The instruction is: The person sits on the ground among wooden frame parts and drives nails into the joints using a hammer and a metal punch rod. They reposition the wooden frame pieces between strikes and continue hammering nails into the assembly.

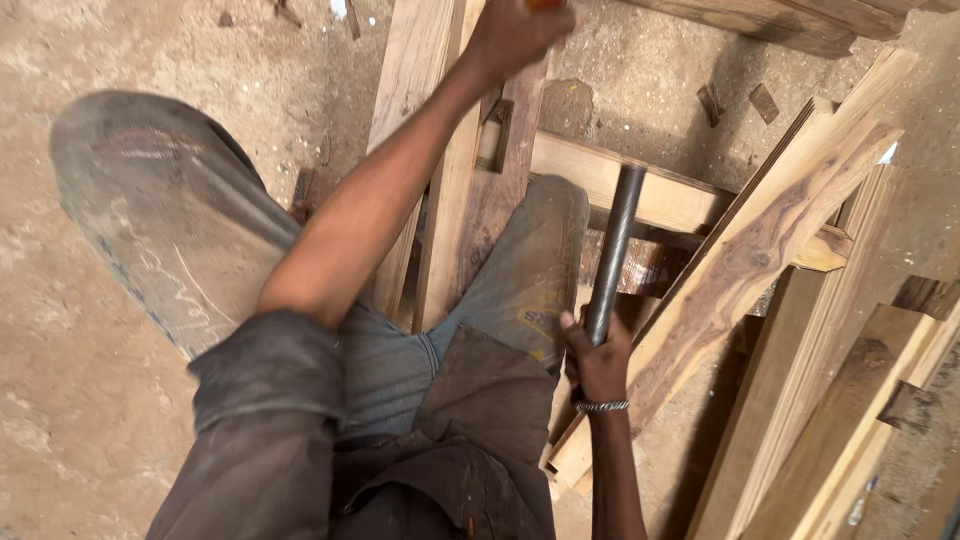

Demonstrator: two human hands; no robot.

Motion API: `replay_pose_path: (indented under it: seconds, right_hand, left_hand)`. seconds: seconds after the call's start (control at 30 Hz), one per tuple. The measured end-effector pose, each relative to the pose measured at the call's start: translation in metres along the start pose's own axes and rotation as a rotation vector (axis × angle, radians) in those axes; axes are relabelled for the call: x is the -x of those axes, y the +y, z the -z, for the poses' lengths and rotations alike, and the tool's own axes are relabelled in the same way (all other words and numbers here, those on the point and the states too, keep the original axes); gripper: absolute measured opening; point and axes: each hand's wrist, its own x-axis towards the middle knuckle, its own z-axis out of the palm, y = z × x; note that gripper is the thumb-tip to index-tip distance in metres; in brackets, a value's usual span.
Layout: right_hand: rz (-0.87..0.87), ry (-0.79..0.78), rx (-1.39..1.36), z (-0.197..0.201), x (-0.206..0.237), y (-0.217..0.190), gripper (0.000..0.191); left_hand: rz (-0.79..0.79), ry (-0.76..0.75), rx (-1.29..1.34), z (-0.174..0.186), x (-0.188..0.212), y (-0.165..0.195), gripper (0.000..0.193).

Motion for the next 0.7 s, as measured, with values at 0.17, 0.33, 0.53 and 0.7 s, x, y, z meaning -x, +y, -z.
replay_pose_path:
  seconds: [0.17,0.33,0.53,0.7]
  right_hand:
    - [-0.222,-0.069,-0.069,-0.005,0.005,0.024,0.021]
    - [-0.194,-0.072,-0.141,0.001,-0.006,0.027,0.026]
    - [-0.170,-0.089,-0.142,0.001,-0.005,0.031,0.024]
    - [-0.186,-0.101,-0.139,0.004,-0.005,0.031,0.024]
  left_hand:
    - [-0.530,0.011,-0.436,-0.019,0.062,-0.051,0.043]
    - [-0.302,-0.318,-0.402,-0.025,0.078,-0.062,0.019]
    - [-0.587,0.004,-0.391,-0.019,0.086,-0.060,0.048]
    - [-0.461,-0.039,-0.414,-0.027,0.100,-0.068,0.047]
